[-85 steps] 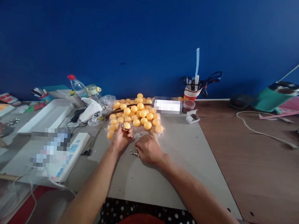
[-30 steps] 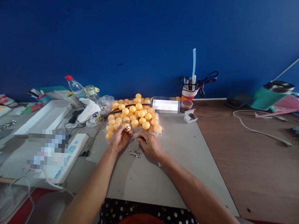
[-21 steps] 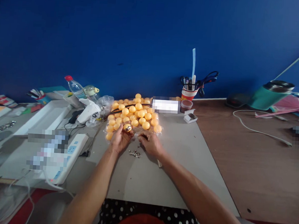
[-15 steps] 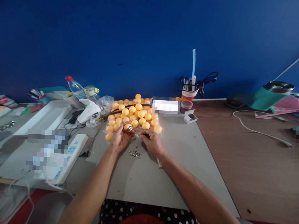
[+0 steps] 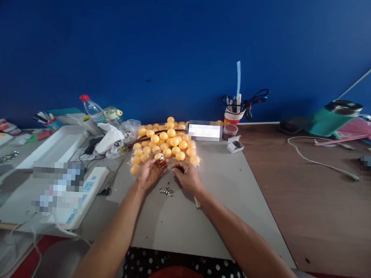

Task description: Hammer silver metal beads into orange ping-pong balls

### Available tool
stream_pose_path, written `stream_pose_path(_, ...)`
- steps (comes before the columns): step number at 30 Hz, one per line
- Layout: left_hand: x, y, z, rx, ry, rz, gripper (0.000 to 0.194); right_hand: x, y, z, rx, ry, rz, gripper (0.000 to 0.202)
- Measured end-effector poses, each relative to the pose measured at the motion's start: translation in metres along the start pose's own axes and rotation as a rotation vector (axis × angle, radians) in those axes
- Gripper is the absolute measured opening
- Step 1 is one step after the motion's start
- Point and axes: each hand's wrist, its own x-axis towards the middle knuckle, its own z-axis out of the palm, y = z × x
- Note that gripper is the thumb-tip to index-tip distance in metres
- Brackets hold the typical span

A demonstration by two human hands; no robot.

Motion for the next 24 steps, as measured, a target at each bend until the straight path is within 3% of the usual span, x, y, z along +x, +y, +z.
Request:
stream_pose_path(5,0.001,0.0,-0.002,0.018,-0.002,0.005,0.041,0.0,0.002,0.001,0.003,-0.007,0.005,0.012)
stream_pose_path(13,0.002,-0.001,-0.003,0.014,0.001,0.006,0.015,-0.001,-0.004,0.0,0.015,0.005,0.018,0.011)
stream_pose_path(20,0.0,0.001,-0.001,0.013,0.011,-0.001,0.015,-0.002,0.001,0.0,-0.044,0.01,0.05,0.018)
stream_pose_path(24,0.001,0.001,-0.003,0.014,-0.007,0.002,0.016,-0.003,0.006,0.001,-0.148,-0.012,-0.012,0.027)
